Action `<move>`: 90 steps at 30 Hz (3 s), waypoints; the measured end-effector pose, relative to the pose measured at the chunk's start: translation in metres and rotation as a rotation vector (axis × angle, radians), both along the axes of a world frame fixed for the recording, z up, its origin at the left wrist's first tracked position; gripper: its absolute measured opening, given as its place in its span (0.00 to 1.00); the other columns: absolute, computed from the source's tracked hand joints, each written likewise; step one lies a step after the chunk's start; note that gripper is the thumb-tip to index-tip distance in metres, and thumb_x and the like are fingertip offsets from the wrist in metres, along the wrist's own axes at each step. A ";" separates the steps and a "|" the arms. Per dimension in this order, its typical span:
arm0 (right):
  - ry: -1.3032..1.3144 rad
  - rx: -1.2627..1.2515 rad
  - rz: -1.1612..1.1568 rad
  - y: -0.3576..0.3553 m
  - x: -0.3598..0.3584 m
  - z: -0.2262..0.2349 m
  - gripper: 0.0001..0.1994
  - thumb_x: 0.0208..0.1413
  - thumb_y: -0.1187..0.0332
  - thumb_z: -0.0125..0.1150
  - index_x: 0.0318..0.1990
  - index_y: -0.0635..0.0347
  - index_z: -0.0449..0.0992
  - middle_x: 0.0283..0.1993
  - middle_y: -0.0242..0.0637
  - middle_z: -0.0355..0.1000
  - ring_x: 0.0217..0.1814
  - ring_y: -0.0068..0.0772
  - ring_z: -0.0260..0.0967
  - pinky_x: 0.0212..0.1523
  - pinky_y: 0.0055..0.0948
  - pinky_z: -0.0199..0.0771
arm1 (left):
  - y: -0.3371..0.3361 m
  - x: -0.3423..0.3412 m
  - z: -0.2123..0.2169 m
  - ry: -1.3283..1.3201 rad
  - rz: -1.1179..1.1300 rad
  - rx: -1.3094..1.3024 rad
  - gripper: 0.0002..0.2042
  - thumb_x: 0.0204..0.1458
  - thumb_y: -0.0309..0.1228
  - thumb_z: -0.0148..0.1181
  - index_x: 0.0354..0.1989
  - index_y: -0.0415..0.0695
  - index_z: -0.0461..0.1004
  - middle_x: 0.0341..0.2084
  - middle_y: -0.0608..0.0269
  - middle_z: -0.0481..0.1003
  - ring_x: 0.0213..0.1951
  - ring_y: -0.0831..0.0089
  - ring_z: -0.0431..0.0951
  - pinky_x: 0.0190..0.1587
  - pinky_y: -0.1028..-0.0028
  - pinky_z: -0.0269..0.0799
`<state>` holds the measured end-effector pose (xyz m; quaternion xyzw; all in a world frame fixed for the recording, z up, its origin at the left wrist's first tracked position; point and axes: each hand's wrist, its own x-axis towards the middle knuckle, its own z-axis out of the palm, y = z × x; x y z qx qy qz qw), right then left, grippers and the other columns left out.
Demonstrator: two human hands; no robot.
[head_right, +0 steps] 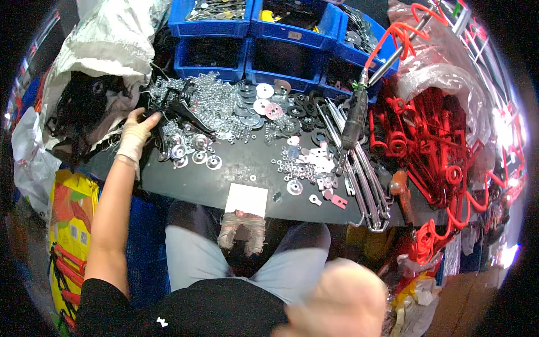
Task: The person assembles red metal frames with black plastic components by hand, securing them with washers and bolts using an air screwdriver.
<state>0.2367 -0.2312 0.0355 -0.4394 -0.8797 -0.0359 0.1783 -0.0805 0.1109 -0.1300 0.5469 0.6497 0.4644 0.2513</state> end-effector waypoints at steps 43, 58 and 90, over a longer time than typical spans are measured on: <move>0.200 -0.013 0.215 0.315 -0.234 -0.070 0.10 0.52 0.57 0.56 0.32 0.52 0.77 0.30 0.44 0.75 0.36 0.46 0.74 0.37 0.43 0.72 | -0.029 -0.065 0.016 -0.589 0.155 0.295 0.23 0.40 0.19 0.60 0.49 0.35 0.68 0.35 0.60 0.75 0.31 0.71 0.74 0.35 0.72 0.72; 1.800 -1.015 0.265 0.356 -0.264 -0.068 0.11 0.57 0.64 0.56 0.44 0.59 0.71 0.27 0.28 0.69 0.24 0.27 0.65 0.24 0.21 0.64 | -0.016 -0.050 0.022 -0.278 0.124 0.129 0.23 0.37 0.26 0.63 0.45 0.41 0.66 0.36 0.48 0.76 0.40 0.57 0.77 0.46 0.65 0.71; 1.427 -0.233 -0.171 0.413 -0.084 -0.031 0.20 0.41 0.82 0.45 0.45 0.64 0.74 0.43 0.42 0.74 0.41 0.33 0.72 0.46 0.26 0.69 | -0.121 -0.114 0.037 0.128 -0.156 0.421 0.27 0.35 0.30 0.64 0.48 0.38 0.65 0.38 0.56 0.72 0.39 0.67 0.73 0.42 0.68 0.70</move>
